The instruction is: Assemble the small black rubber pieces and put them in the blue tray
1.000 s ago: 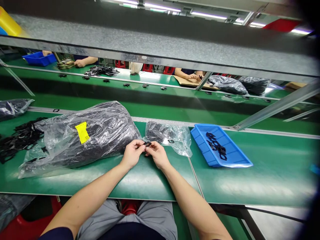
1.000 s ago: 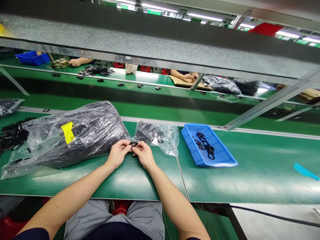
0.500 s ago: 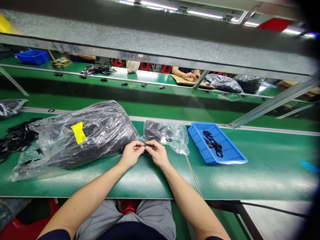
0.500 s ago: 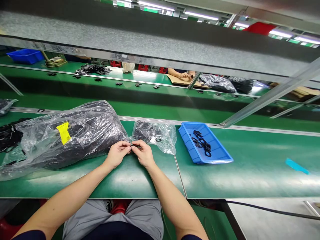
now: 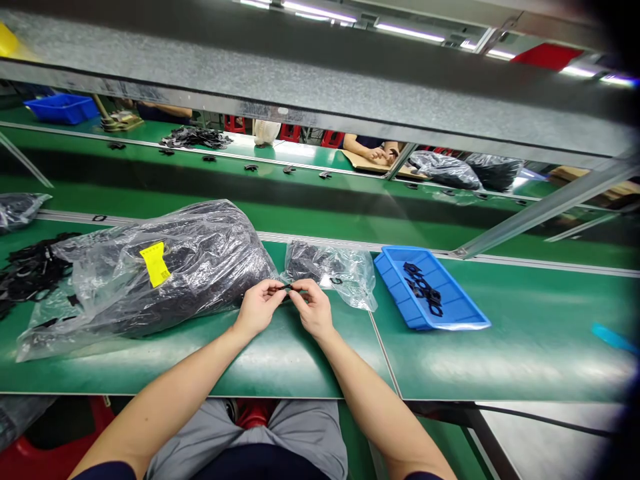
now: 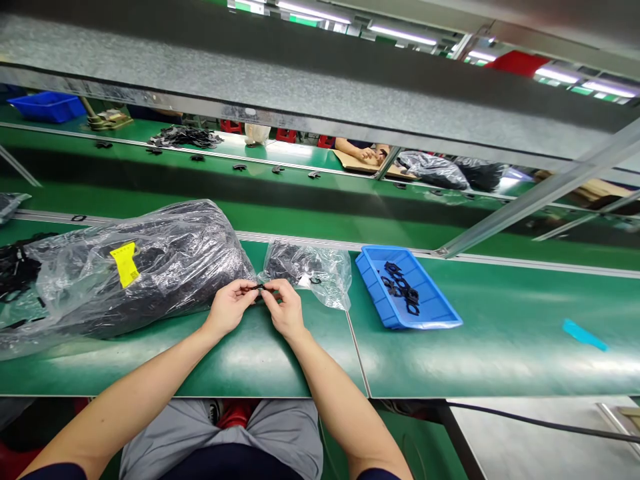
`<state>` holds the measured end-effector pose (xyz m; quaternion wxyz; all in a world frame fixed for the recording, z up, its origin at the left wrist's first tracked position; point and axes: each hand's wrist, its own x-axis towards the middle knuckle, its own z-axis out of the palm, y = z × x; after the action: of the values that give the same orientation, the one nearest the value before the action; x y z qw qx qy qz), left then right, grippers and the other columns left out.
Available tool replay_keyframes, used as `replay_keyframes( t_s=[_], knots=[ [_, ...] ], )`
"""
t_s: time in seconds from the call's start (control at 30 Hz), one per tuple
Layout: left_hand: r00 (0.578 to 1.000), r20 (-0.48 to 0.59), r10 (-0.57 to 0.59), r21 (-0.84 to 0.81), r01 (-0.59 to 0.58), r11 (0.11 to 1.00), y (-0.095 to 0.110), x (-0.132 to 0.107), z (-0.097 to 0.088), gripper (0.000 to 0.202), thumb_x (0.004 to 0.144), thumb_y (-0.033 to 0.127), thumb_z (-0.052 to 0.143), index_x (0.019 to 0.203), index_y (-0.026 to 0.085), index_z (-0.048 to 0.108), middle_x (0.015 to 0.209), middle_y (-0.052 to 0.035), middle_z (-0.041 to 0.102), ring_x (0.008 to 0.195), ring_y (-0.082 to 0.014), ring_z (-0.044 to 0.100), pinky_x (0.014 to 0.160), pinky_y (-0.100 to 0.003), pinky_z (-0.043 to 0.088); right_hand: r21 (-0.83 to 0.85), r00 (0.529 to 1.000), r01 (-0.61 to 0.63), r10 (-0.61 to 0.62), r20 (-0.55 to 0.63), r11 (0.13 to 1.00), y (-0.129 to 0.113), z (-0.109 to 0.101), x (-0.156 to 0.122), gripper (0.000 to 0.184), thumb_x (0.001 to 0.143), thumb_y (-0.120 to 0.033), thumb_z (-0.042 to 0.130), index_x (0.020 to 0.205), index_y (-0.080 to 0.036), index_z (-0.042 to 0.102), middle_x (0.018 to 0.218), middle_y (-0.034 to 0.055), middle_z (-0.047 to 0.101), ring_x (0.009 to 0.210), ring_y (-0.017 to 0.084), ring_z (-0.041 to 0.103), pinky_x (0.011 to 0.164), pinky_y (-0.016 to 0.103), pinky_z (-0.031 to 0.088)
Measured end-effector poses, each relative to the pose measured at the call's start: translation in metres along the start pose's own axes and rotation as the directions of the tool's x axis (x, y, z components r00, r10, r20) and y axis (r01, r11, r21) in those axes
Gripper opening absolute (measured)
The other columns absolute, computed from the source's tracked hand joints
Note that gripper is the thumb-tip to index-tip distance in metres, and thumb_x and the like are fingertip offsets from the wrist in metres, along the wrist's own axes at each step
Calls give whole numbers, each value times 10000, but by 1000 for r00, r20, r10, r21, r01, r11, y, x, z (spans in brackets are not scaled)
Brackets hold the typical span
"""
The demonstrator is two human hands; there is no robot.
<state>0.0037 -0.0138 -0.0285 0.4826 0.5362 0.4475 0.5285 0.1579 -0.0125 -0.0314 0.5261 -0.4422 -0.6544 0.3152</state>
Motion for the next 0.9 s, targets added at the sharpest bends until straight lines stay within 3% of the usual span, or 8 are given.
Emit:
replay_keyframes(
  t_s=[0.3,0.47,0.77,0.9],
  knots=[
    [1000,13,-3,-11,3,1000,-1,-2,3,194,767,309,667,885,155,682,821,-37,694,706,-150,653,662,-283,576,-173,988,150,-154,-10,973,-4,-2,0,66,876,-241,553,876,-228,618,860,48,616,789,179,586,683,317,500],
    [1000,7,9,25,-9,1000,-3,-2,2,204,768,309,667,897,153,692,836,-50,706,709,-161,663,662,-290,578,-173,984,178,-179,10,969,-5,-3,1,66,870,-229,544,853,-229,608,853,44,613,772,178,578,695,325,487],
    [994,20,103,159,-105,982,-4,-2,1,148,782,249,641,890,171,706,863,-56,709,766,-168,666,703,-284,557,-175,988,138,-124,88,975,-4,-6,4,65,845,-217,525,786,-216,554,776,18,553,700,160,522,667,293,441],
    [990,57,127,187,-136,973,-3,-2,0,147,796,246,629,902,176,701,884,-56,704,792,-169,664,721,-288,551,-60,999,-32,34,28,998,-2,-2,3,44,822,-255,553,830,-212,556,772,10,573,671,153,541,637,281,451]
  ],
)
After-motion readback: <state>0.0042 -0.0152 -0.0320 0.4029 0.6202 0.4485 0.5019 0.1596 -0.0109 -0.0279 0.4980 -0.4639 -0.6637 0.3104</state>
